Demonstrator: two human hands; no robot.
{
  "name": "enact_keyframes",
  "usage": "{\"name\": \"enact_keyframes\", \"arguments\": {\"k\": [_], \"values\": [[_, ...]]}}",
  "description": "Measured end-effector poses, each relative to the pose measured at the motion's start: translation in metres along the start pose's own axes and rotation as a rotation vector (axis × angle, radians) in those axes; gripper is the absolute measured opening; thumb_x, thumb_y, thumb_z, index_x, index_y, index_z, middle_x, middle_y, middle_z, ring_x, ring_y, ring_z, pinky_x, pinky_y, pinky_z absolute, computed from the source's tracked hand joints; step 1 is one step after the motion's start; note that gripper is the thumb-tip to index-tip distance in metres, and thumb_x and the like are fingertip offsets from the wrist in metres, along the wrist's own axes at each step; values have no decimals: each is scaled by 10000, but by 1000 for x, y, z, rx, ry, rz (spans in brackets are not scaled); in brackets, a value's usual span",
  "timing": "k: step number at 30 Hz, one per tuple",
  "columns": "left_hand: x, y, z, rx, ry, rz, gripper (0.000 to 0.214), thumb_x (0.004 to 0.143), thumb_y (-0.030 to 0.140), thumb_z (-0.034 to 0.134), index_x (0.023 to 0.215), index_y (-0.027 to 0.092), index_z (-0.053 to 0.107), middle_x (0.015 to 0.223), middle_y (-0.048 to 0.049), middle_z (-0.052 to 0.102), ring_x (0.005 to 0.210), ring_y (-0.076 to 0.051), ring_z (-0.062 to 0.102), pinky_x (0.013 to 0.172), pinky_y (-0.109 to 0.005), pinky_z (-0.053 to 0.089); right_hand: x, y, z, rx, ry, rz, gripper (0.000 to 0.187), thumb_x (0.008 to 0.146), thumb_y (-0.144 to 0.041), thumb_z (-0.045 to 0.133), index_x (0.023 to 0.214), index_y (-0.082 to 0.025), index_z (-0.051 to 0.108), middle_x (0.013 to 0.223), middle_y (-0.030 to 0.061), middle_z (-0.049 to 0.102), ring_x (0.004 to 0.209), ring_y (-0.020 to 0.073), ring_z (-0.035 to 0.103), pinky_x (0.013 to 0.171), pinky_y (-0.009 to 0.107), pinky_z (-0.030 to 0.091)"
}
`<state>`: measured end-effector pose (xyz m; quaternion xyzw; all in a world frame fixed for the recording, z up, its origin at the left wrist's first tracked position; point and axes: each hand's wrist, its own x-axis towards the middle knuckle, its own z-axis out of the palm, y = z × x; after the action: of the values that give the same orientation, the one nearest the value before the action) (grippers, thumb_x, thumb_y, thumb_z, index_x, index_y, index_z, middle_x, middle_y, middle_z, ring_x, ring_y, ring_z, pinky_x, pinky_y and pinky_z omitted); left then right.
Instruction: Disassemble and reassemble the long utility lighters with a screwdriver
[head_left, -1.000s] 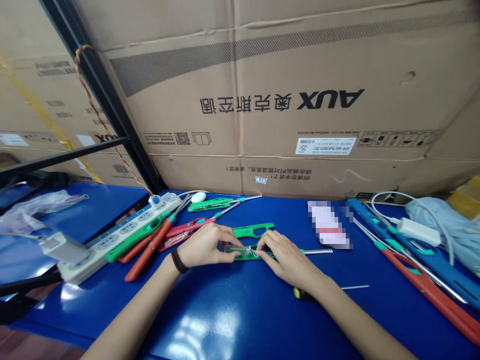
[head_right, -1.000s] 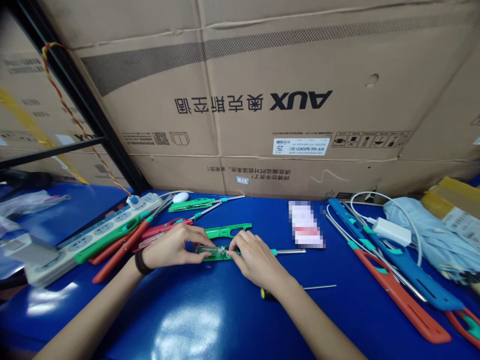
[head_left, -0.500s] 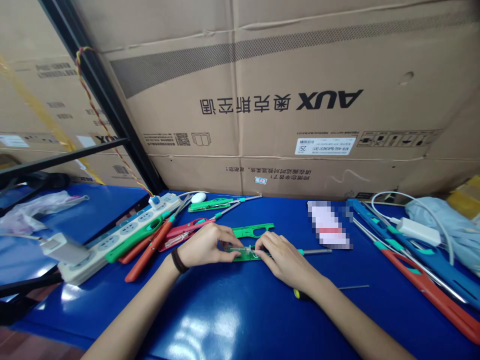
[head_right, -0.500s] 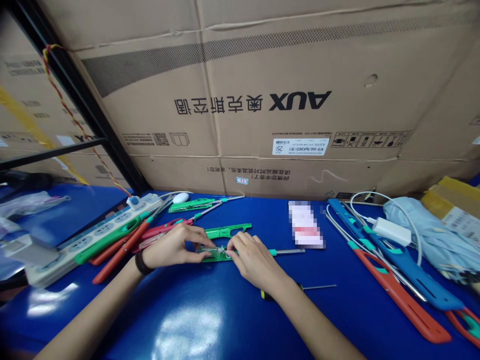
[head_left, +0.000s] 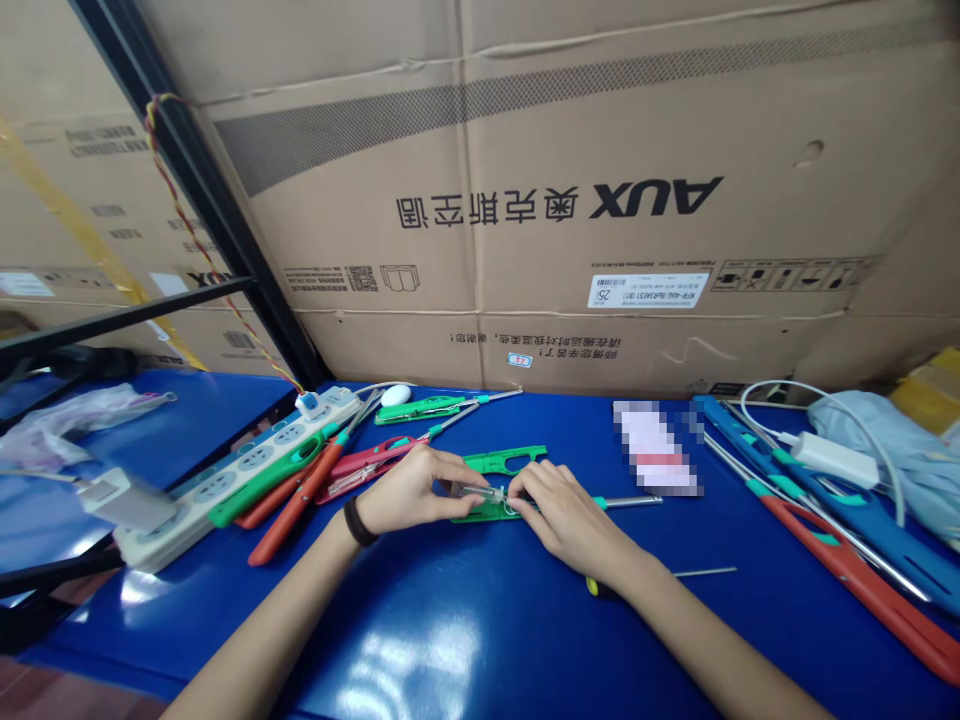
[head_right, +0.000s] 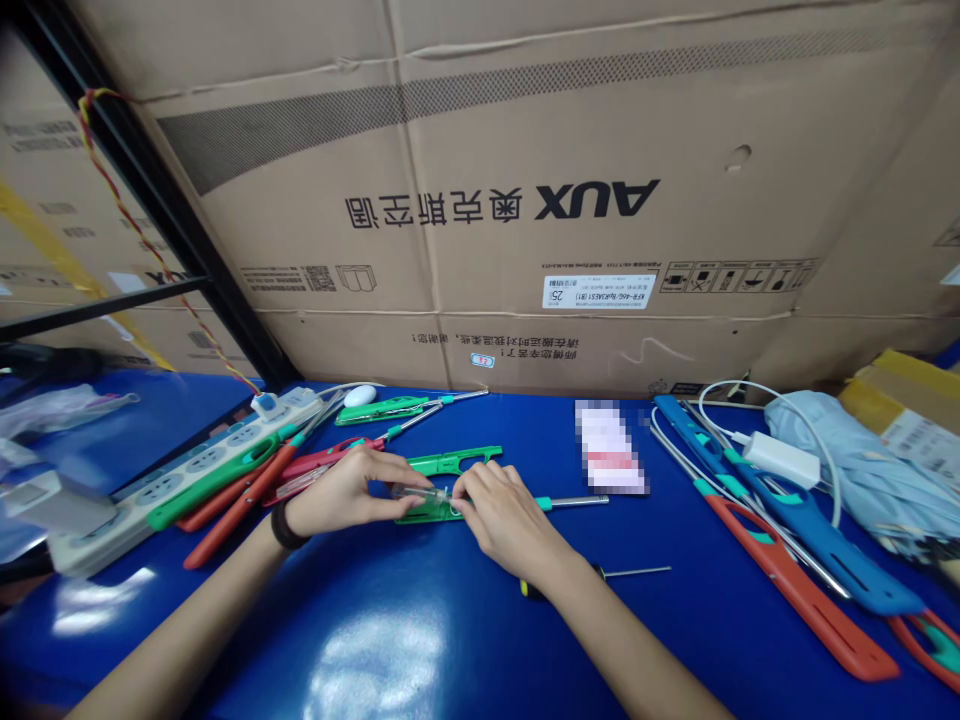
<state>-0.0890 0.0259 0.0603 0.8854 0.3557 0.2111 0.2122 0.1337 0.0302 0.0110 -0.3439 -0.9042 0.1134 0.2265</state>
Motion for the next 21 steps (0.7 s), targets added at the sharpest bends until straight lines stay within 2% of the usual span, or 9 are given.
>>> {"name": "enact_keyframes", "arguments": {"k": [9, 21], "values": [[-2, -8, 5, -5, -6, -39, 249, 787, 308, 675, 975, 149, 713, 819, -54, 732, 666, -132, 662, 629, -185, 485, 0, 0, 0, 4, -5, -7, 99, 951, -213, 406, 902, -203, 492, 914, 25, 571, 860, 178, 507, 766, 318, 372], [-1, -3, 6, 89, -26, 21, 247, 877, 306, 555, 1039, 183, 695, 874, -63, 714, 752, -148, 632, 711, -237, 491, 1, 0, 0, 0, 17, -16, 115, 946, -214, 423, 882, -209, 517, 886, 19, 594, 841, 174, 507, 752, 307, 366]]}}
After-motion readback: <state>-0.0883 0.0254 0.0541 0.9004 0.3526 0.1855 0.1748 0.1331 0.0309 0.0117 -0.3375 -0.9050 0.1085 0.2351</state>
